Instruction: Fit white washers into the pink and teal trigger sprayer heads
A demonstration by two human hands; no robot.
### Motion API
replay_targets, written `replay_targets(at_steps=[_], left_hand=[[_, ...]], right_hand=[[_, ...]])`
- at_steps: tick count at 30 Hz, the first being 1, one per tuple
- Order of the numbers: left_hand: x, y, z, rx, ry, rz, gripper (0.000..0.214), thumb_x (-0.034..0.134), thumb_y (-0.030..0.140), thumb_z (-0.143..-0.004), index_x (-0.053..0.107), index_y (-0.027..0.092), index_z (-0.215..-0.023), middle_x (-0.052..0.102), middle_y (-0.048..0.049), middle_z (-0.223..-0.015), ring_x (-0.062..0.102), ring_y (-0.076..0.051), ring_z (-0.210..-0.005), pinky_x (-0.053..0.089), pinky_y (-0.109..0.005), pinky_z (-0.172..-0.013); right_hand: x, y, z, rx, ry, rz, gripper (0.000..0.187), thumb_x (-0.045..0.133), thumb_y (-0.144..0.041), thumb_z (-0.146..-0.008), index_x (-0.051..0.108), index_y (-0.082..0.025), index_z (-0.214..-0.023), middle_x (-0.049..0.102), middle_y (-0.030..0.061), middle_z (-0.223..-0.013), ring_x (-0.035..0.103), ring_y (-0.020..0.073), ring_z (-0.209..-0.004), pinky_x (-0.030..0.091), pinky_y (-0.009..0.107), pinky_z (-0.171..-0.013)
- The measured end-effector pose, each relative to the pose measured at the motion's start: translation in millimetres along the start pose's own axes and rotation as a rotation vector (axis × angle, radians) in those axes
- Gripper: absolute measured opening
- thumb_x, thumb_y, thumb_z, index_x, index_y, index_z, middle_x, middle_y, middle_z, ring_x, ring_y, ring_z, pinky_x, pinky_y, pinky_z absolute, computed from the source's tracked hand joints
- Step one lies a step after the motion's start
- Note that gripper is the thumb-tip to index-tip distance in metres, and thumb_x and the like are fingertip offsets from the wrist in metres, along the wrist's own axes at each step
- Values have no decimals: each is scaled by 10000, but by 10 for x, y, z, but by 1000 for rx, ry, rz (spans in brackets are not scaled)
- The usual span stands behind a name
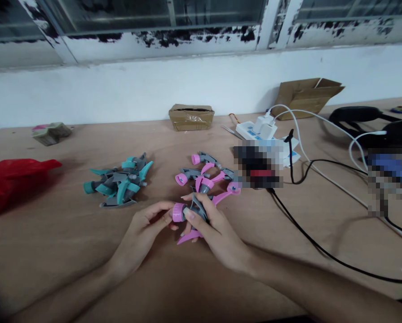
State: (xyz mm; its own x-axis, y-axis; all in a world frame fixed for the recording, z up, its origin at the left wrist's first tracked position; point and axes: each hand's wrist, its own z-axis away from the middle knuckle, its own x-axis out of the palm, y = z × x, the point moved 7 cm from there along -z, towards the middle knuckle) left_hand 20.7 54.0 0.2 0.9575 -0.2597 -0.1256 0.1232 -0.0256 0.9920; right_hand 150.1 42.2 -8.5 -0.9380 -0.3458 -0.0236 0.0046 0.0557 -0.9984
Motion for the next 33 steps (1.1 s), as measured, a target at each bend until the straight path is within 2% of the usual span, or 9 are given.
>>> replay_targets(at_steps=[7,13,18,22,28,33], left_hand=[[13,-39,18,-65,16,82,199,576,288,-830,688,169,-944,672,-39,-875,594,-148,-777,528,-239,-655],[32,-58,44,-104,16,156,204,585,287,-829,689,173,-962,671,-47,-907,603,-159,-837,537,-240,-670],[67,-51,70,-130,-21,183,205,565,290,-848,684,187,-980,684,-52,-915,630,-161,-844,545,-249,-693],[59,-44,82,-138,1,184,223,574,295,-841,676,181,-1004,692,-67,-945,649,-178,-848,556,-266,-685],[14,-43,89,-89,45,169,197,624,265,-806,683,200,-983,703,-37,-908,653,-151,-812,549,-204,-624],[-18,48,111,51,59,59,169,630,232,-802,685,216,-960,661,-27,-968,627,-126,-787,544,-189,-610]], right_hand=[[-15,24,-6,45,1,-68,326,441,-418,-902,441,-252,-1183,559,-34,-717,559,119,-706,437,280,-711],[-30,52,-8,36,1,-99,343,444,-413,-902,441,-242,-1199,565,-34,-675,539,116,-641,435,274,-653],[-14,54,-32,27,-17,-210,379,410,-413,-915,399,-231,-1247,558,-38,-635,535,117,-586,447,267,-585],[-35,62,-40,33,-3,-177,378,420,-413,-911,402,-236,-1245,557,-41,-629,540,119,-608,438,266,-599],[-34,58,-33,43,-5,-148,319,429,-409,-911,444,-253,-1189,564,-42,-663,536,108,-613,423,264,-624],[-10,70,-35,48,-37,-202,377,428,-405,-912,402,-255,-1257,586,-42,-643,578,124,-619,446,281,-648]])
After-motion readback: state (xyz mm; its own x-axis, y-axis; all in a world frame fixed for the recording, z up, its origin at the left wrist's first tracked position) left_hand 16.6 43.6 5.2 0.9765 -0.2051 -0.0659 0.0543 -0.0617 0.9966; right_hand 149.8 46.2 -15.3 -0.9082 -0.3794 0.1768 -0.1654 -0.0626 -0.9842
